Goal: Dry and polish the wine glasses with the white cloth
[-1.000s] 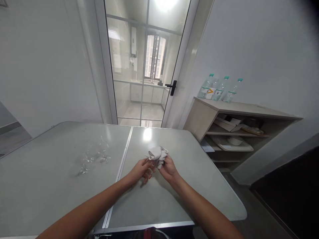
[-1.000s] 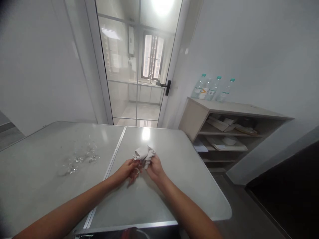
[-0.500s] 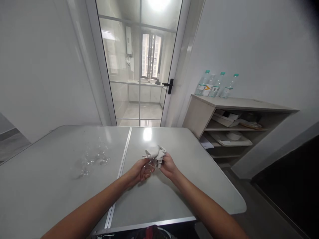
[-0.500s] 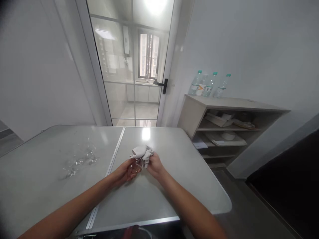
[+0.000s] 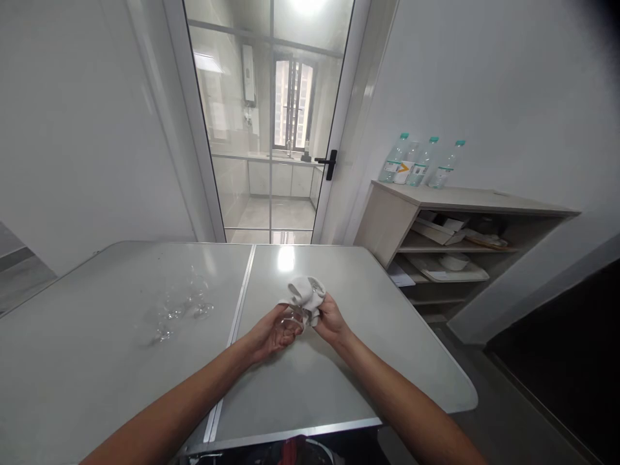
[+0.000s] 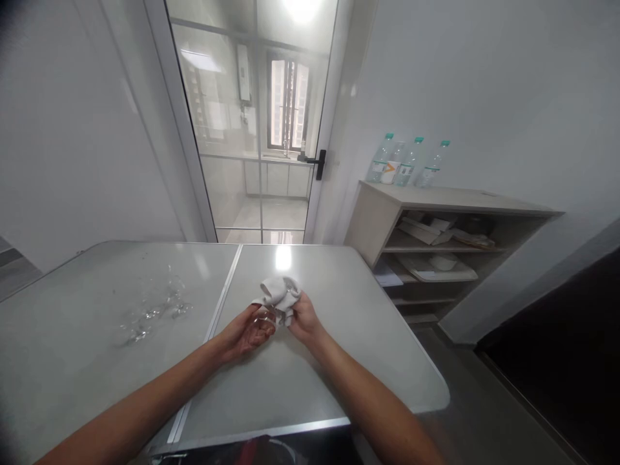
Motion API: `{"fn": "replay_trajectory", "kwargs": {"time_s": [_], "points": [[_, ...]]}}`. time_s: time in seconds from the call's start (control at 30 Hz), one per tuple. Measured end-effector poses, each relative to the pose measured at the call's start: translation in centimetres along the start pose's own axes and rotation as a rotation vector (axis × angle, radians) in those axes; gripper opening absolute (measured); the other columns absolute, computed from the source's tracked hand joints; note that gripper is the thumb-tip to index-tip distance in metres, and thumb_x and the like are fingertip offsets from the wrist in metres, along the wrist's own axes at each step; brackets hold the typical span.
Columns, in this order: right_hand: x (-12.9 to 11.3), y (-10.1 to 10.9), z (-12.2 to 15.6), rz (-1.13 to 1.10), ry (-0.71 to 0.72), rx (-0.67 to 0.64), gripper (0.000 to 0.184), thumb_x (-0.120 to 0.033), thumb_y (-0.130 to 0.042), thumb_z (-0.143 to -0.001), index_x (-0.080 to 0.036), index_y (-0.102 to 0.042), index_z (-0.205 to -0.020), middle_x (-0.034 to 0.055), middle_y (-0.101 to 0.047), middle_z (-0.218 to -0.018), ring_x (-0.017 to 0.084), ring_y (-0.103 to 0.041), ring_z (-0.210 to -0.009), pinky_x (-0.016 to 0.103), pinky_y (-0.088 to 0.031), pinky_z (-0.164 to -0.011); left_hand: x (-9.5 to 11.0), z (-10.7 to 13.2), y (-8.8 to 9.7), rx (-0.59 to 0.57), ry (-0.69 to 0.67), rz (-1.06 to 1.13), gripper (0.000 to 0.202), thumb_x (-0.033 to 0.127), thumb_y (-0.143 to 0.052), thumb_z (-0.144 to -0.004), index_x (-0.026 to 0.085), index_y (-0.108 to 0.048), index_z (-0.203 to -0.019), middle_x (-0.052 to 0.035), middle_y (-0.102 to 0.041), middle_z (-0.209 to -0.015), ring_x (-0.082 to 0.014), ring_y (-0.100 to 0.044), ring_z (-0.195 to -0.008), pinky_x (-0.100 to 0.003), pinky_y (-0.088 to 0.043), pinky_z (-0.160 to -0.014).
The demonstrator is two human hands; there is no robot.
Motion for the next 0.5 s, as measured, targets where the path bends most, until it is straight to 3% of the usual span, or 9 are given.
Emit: {"fn": "replay_trajectory", "kwargs": {"time_s": [0.07, 0.1, 0.23, 0.33, 0.4, 0.5], "points": [[-0.1, 0.2, 0.1, 0.008, 0.001, -0.004, 0.020, -0.023, -0.078, -0.070, -0.022, -0.070, -0.088, -0.0009, -0.069, -0.074, 0.015, -0.062, -0.063, 0.025, -0.052, -0.057, -0.4, 0.1, -0.7, -0.075, 0.037, 0.061, 0.063, 0.074, -0.055, -0.084, 0.014, -0.061, -0.101, -0.0038, -0.060, -0.079, -0.0052, -0.042, -0.047, -0.017, -0.024, -0.038], [-0.1, 0.3, 0.1, 0.013, 0.001, -0.004, 0.019, -0.023, -0.077, -0.071, -0.021, -0.069, -0.088, -0.0012, -0.069, -0.073, 0.015, -0.062, -0.062, 0.025, -0.052, -0.056, 0.0, 0.1, -0.5, -0.060, 0.004, 0.019, 0.060, 0.072, -0.057, -0.084, 0.014, -0.061, -0.100, -0.0042, -0.061, -0.080, -0.0057, -0.044, -0.048, -0.017, -0.025, -0.039], [-0.2, 1.5, -0.8, 0.024, 0.039, 0.070, 0.025, -0.015, -0.072, -0.066, -0.021, -0.068, -0.090, -0.0003, -0.069, -0.076, 0.016, -0.063, -0.065, 0.026, -0.052, -0.060, 5.2, 1.8, 2.1, 0.296, -0.378, -0.543, 0.048, 0.060, -0.069, -0.082, 0.017, -0.061, -0.104, -0.0031, -0.065, -0.085, -0.0097, -0.054, -0.056, -0.020, -0.038, -0.045], [-1.1, 2.9, -1.4, 0.020, 0.113, 0.175, 0.016, -0.021, -0.065, -0.070, -0.022, -0.065, -0.087, 0.0006, -0.066, -0.074, 0.018, -0.061, -0.067, 0.029, -0.052, -0.062, 8.4, 3.9, 2.5, 0.516, -0.599, -0.920, 0.042, 0.051, -0.071, -0.084, 0.019, -0.059, -0.108, -0.0007, -0.067, -0.084, -0.0105, -0.056, -0.060, -0.023, -0.045, -0.057], [-2.2, 3.4, -1.3, 0.091, 0.181, 0.203, 0.009, -0.030, -0.060, -0.078, -0.023, -0.062, -0.082, 0.0010, -0.063, -0.073, 0.018, -0.059, -0.068, 0.030, -0.050, -0.064, 8.6, 4.1, 2.0, 0.510, -0.625, -1.040, 0.037, 0.049, -0.068, -0.087, 0.020, -0.057, -0.107, 0.0005, -0.067, -0.084, -0.0098, -0.055, -0.058, -0.024, -0.046, -0.060], [-3.5, 3.3, -0.8, 0.295, 0.250, 0.176, 0.014, -0.036, -0.060, -0.083, -0.023, -0.059, -0.078, -0.0006, -0.057, -0.071, 0.017, -0.052, -0.067, 0.028, -0.046, -0.065, 7.6, 3.5, 1.1, 0.425, -0.603, -1.120, 0.033, 0.046, -0.068, -0.087, 0.021, -0.057, -0.105, 0.0014, -0.067, -0.083, -0.0095, -0.055, -0.055, -0.024, -0.047, -0.060]]}}
Point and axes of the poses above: each hand's wrist, its own z-axis away from the middle knuckle, its own y-axis out of the back of the hand, x = y × z, the point moved 10 cm from there along -z, towards the middle knuckle
